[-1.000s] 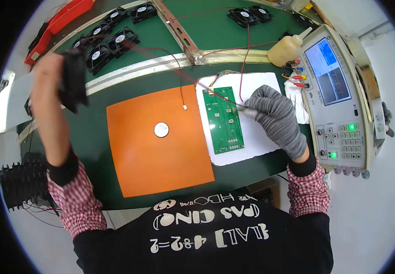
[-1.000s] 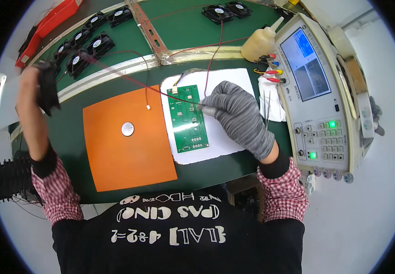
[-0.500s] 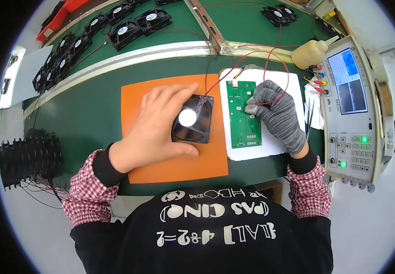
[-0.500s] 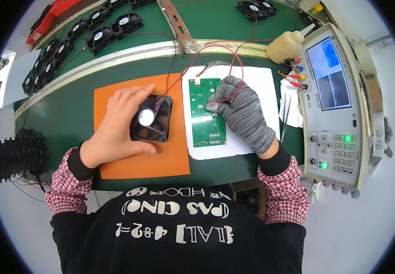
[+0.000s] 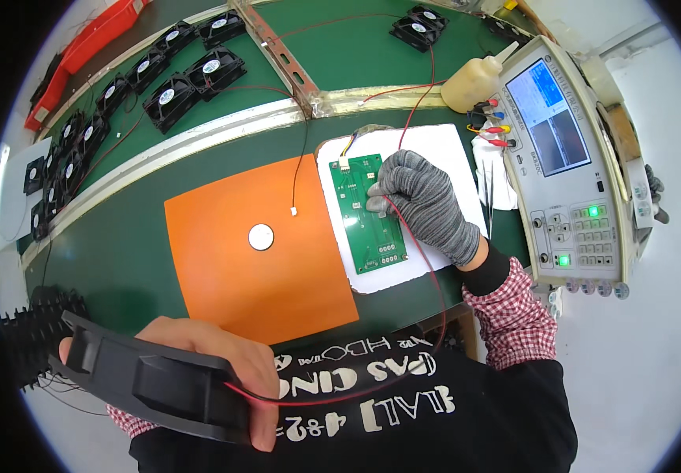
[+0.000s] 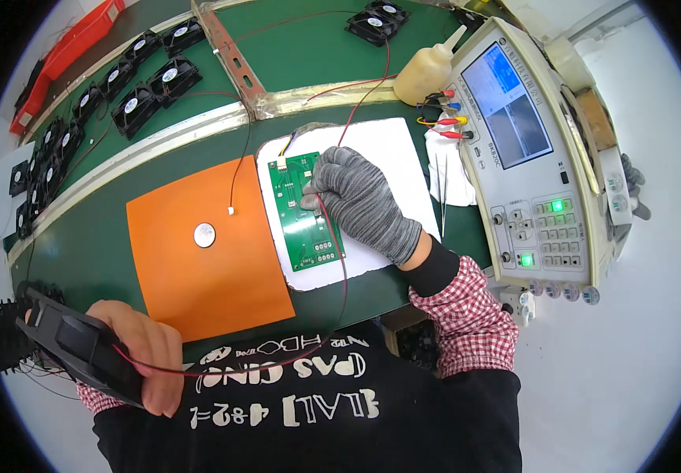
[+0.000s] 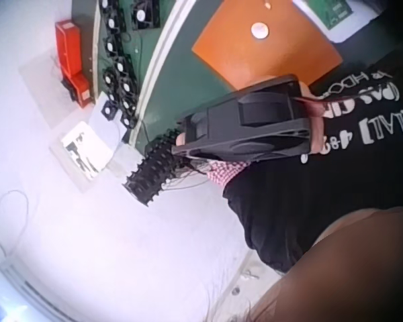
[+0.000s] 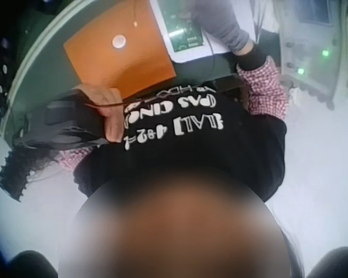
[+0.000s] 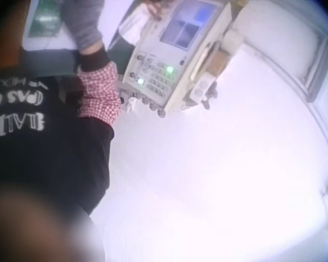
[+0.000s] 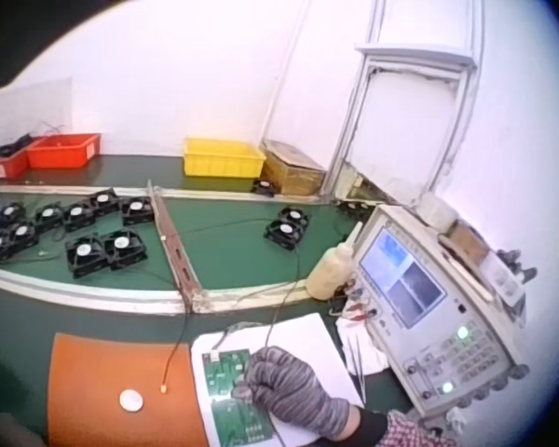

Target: The person repeatedly picks up small black cooling fans from a green workbench and connects their wires to a green circuit board using red and black test leads. The person holds the fan and the leads to complete the circuit, likely to test the fan's operation, then disconnects and places the fan back on the table. This process is repeated for multiple fans throughout the video.

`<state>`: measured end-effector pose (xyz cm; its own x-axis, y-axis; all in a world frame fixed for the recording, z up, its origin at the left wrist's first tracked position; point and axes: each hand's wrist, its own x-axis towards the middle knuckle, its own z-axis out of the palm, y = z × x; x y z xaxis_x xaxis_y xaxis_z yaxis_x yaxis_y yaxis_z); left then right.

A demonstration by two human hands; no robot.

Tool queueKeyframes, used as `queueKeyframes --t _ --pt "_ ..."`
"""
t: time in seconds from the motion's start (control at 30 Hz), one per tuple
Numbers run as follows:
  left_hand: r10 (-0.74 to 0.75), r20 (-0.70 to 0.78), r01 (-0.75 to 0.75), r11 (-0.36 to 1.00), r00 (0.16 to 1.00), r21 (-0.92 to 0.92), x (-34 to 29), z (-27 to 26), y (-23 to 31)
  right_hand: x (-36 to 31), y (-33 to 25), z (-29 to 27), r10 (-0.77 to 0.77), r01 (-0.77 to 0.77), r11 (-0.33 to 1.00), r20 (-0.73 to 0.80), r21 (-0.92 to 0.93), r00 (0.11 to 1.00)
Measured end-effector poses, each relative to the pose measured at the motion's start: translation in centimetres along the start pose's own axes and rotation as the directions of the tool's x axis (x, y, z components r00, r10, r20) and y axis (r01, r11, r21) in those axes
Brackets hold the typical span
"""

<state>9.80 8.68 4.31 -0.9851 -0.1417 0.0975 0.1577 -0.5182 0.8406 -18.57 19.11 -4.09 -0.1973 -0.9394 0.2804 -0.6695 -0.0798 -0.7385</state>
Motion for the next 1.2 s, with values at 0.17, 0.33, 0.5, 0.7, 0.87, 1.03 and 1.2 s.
queueKeyframes --t 0.17,0.33,0.5,0.7,0.87,1.03,1.2 --pt "0.243 -0.053 -0.161 0.775 0.969 0.611 -1.8 -0.1 2.0 -0.4 0.1 -0.1 0.003 -0.004 1.000 -0.012 -0.011 1.000" --pt "0.550 0.429 -0.080 -0.546 0.717 0.834 1.0 -1.0 3.2 -0.1 -0.6 0.0 -0.022 0.021 0.995 -0.005 -0.099 1.000" --pt "0.513 0.483 -0.176 -0.535 0.710 0.826 13.7 -8.4 3.4 -1.1 0.1 -0.4 0.046 -0.038 0.998 -0.177 0.047 0.983" --pt "0.556 -0.178 0.464 -0.430 0.812 0.774 17.4 -24.7 2.0 -0.3 -0.8 -0.7 0.287 -0.165 0.881 -0.223 0.444 0.932" --pt "0.629 0.113 0.090 -0.282 0.769 0.955 16.6 -13.7 1.6 -0.1 -1.8 -1.2 0.163 -0.022 0.891 -0.273 0.454 0.948" --pt "0.600 0.282 -0.255 -0.131 0.749 0.958 9.3 -1.6 2.2 -1.8 -5.7 0.2 0.022 -0.031 0.903 0.026 0.429 0.999" --pt "0.851 0.334 0.411 -0.496 0.405 0.765 1.9 -7.5 9.7 -1.0 -7.0 -2.3 -0.067 0.044 0.985 0.133 0.168 0.989"
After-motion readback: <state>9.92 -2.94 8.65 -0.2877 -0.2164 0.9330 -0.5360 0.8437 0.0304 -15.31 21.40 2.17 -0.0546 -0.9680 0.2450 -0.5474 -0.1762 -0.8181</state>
